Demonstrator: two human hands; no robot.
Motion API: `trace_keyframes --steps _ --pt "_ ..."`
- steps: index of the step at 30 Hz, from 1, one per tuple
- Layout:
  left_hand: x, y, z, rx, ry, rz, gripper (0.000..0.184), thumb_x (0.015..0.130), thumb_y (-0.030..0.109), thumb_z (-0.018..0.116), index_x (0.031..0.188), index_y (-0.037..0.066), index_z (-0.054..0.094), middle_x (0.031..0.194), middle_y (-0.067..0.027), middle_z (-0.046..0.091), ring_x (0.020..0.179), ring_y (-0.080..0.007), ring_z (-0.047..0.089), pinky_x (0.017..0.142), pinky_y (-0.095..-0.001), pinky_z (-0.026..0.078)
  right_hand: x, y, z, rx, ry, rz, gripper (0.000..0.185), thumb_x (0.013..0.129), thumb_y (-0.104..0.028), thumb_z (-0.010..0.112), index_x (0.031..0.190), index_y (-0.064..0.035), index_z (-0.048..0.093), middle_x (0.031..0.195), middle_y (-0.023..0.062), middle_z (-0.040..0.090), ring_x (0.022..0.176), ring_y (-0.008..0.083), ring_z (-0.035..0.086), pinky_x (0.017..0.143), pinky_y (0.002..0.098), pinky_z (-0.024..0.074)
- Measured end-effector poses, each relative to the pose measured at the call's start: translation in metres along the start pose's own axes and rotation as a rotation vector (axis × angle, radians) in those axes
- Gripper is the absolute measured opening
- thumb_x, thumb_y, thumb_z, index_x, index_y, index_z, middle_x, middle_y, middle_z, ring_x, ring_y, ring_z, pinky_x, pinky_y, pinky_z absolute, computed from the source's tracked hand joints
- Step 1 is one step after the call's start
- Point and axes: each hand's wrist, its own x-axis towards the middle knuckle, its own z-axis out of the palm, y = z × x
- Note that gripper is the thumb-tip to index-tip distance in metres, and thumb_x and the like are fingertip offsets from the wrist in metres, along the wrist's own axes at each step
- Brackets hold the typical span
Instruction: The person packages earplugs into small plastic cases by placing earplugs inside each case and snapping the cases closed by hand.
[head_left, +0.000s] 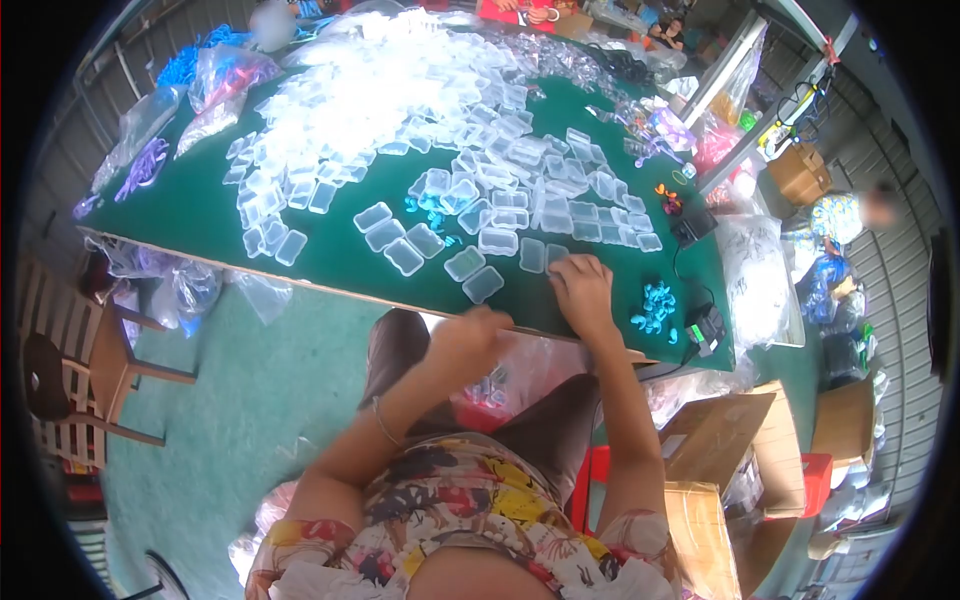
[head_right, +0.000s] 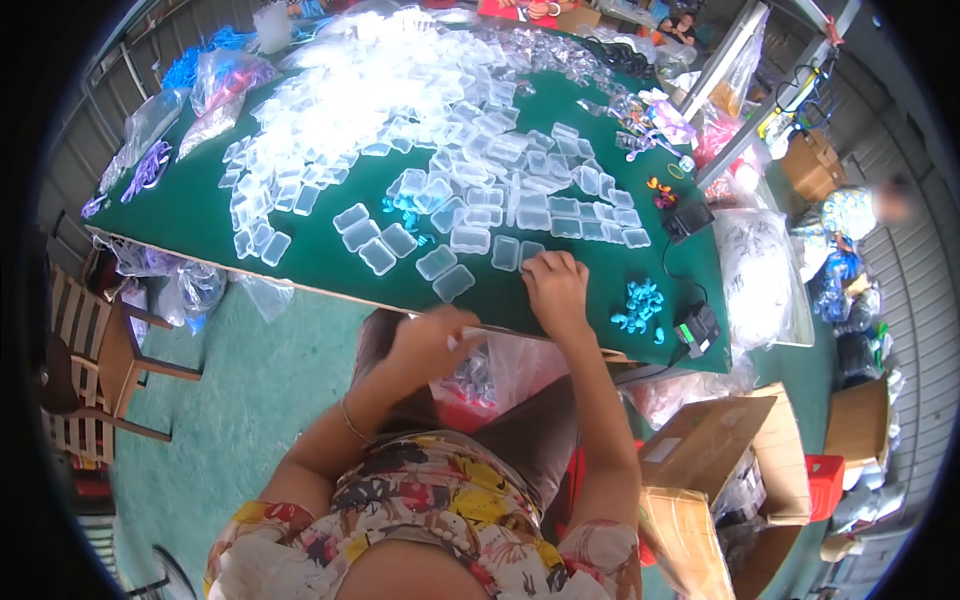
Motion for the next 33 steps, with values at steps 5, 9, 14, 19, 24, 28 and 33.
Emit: trace_keyframes --steps 5,9,14,19,24,28,33 --pt "0.066 -0.062 -0.035 0.394 0.309 -0.140 0.017 0.082 0.021 0.067 0.095 0.011 0.065 0.095 -0.0126 0.063 0.088 -0.0326 0.064 0.071 -0.0429 0.054 -0.022 -0.016 -0.014 -0.035 0.066 -0.049 0.012 0.074 -0.013 0.070 0.085 -0.0146 0.065 0.083 0.0015 0.060 0.091 0.0229 0.056 0.082 0.0421 0.0382" --pt "0.091 -0.081 -0.031 0.520 0.132 -0.214 0.015 0.076 0.021 0.070 0.085 0.009 0.068 0.096 -0.0144 0.063 0.089 -0.0338 0.065 0.074 -0.0432 0.055 -0.030 -0.034 -0.020 -0.097 0.055 0.005 0.022 0.070 -0.012 0.073 0.089 -0.0132 0.062 0.080 0.0038 0.061 0.085 0.0242 0.057 0.080 0.0428 0.0375" --pt "0.087 -0.070 -0.029 0.429 0.200 -0.156 0.011 0.076 0.014 0.066 0.086 0.008 0.066 0.088 -0.0157 0.065 0.082 -0.0347 0.066 0.072 -0.0444 0.053 -0.033 -0.034 -0.019 0.062 0.019 0.029 0.033 0.070 -0.008 0.073 0.099 -0.0123 0.058 0.083 0.0039 0.063 0.087 0.0262 0.059 0.080 0.0432 0.0387" --pt "0.080 -0.060 -0.032 0.091 0.360 -0.157 0.018 0.077 0.011 0.069 0.094 0.005 0.066 0.088 -0.0153 0.067 0.078 -0.0332 0.066 0.070 -0.0417 0.052 -0.045 -0.022 -0.032 0.243 0.083 0.105 0.033 0.073 -0.005 0.070 0.104 -0.0108 0.059 0.096 0.0087 0.063 0.095 0.0296 0.059 0.082 0.0425 0.0409" --pt "0.057 -0.027 0.003 -0.324 0.363 -0.087 0.019 0.078 0.007 0.072 0.096 0.004 0.068 0.082 -0.0119 0.066 0.068 -0.0216 0.063 0.059 -0.0313 0.050 -0.062 0.022 -0.077 -0.372 0.070 0.308 0.036 0.073 -0.012 0.071 0.109 -0.0152 0.065 0.100 0.0045 0.062 0.099 0.0249 0.055 0.084 0.0437 0.0376" --pt "0.048 0.002 0.041 -0.401 0.313 0.047 0.017 0.078 0.005 0.071 0.095 0.004 0.068 0.081 -0.0114 0.065 0.065 -0.0222 0.062 0.057 -0.0313 0.049 -0.072 0.042 -0.079 -0.505 -0.057 0.310 0.022 0.071 -0.014 0.072 0.092 -0.0172 0.070 0.094 0.0012 0.061 0.095 0.0230 0.056 0.085 0.0447 0.0354" --pt "0.051 0.018 0.066 -0.357 0.271 0.075 0.015 0.077 0.005 0.070 0.092 0.005 0.066 0.081 -0.0129 0.062 0.068 -0.0313 0.062 0.058 -0.0385 0.049 -0.055 0.019 -0.080 -0.043 0.098 0.223 0.016 0.070 -0.011 0.074 0.084 -0.0164 0.069 0.082 0.0004 0.065 0.084 0.0211 0.061 0.084 0.0415 0.0355"
